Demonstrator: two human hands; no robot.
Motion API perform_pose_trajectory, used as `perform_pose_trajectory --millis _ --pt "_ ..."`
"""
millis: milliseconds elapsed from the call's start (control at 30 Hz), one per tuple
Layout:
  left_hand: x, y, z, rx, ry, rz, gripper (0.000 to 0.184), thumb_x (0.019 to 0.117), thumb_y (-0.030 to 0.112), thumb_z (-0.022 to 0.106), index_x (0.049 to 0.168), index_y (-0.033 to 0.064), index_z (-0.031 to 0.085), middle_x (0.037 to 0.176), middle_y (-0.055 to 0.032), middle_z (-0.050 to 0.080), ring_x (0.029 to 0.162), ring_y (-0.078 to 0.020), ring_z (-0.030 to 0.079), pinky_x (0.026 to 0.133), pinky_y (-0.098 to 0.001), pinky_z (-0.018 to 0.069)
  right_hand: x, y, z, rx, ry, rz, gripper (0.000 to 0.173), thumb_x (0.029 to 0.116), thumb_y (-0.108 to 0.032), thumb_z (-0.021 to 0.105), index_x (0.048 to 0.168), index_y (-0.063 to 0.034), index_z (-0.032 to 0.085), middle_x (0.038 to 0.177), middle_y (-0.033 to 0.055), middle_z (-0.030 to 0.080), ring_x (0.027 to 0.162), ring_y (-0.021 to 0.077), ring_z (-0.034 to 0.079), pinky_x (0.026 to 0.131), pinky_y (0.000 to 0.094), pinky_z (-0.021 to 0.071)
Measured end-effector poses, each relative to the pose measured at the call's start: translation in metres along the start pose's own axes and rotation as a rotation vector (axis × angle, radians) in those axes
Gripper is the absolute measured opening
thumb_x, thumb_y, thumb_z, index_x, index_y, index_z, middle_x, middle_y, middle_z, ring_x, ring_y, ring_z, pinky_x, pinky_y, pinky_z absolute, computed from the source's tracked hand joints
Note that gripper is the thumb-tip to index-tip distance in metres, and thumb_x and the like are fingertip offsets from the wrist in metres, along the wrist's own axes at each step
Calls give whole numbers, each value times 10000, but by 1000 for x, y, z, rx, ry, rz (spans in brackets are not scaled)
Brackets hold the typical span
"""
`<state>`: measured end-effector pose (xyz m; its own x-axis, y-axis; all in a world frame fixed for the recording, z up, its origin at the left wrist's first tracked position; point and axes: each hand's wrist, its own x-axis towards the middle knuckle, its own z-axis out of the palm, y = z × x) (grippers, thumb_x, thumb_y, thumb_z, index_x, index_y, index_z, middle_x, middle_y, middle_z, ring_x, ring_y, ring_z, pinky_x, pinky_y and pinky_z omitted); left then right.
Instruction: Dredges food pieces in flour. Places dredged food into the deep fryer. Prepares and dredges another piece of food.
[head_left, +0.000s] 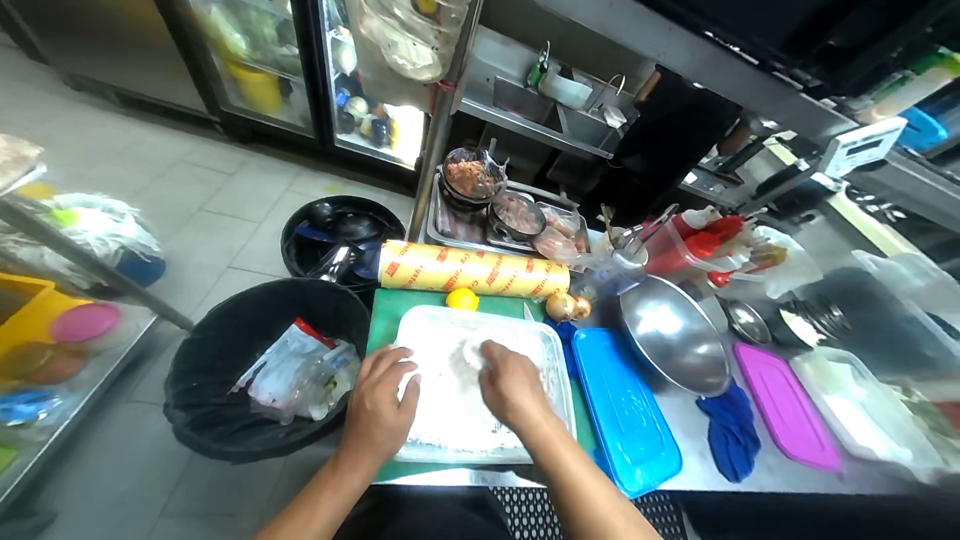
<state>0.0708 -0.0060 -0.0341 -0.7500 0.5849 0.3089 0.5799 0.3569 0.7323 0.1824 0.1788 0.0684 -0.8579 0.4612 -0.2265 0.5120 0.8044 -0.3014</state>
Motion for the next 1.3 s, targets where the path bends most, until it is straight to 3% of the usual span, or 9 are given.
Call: perform_pose_trajectory --millis 133,233,400,533,667,867,1000,1200,1300 --pt "0 -1 1 -12 17 6 307 971 339 534 1020 158 777 1286 1 689 1328 -228 553 1101 -451 468 -9 2 37 32 -302 -130 284 930 -187 596 1193 -125 685 1017 123 734 987 314 710 854 560 563" --pt "-2 -1 1 -9 23 4 307 978 342 531 1017 159 774 1282 -1 690 1322 -230 558 1093 -453 474 -10 22 29 192 -245 102 290 927 -231 629 1186 -125 704 1012 115 736 971 283 715 862 545 575" --pt "-1 -1 2 -3 12 12 311 969 338 528 1022 155 774 1289 -6 687 1333 -235 549 1103 -453 466 2 53 29 -110 -322 399 409 908 -289 646 1252 -70 664 1215 172 691 1158 353 664 954 589 537" --pt "1 -1 3 -7 13 10 313 968 339 529 1018 151 775 1288 -7 689 1337 -247 548 1106 -463 462 7 53 37 154 -248 326 175 879 -184 672 979 -52 730 929 135 710 898 288 690 816 529 559" --pt "0 -1 2 -17 15 10 308 970 339 528 1005 156 774 1283 -1 688 1330 -240 549 1092 -459 474 22 46 14 423 -132 314 140 883 -197 697 970 -95 738 824 65 688 765 196 665 727 451 561" --pt "1 0 1 -1 1 2 309 970 331 530 1027 150 775 1292 -5 688 1343 -246 543 1109 -464 459 43 35 38 85 -198 221 390 907 -202 655 1280 -92 682 1288 151 665 1178 314 655 1002 550 535" --pt "-1 0 1 0 -3 -10 311 974 335 526 1030 155 773 1294 1 686 1346 -234 539 1110 -448 462 52 26 33 34 -170 250 268 872 -201 680 1105 -72 707 1140 137 697 1080 304 678 921 543 555" --pt "0 -2 3 -5 14 5 307 973 338 525 1029 169 774 1287 12 689 1345 -223 541 1111 -439 461 58 13 47 -114 -178 -72 450 948 -252 614 1384 -146 641 1480 112 568 1383 350 501 1071 574 468" --pt "0 -1 2 -8 12 -3 297 969 331 528 1021 170 773 1281 14 692 1343 -219 543 1108 -431 466 62 18 58 -114 -133 -93 336 897 -215 653 1212 -115 709 1301 115 649 1286 341 555 1009 551 505"
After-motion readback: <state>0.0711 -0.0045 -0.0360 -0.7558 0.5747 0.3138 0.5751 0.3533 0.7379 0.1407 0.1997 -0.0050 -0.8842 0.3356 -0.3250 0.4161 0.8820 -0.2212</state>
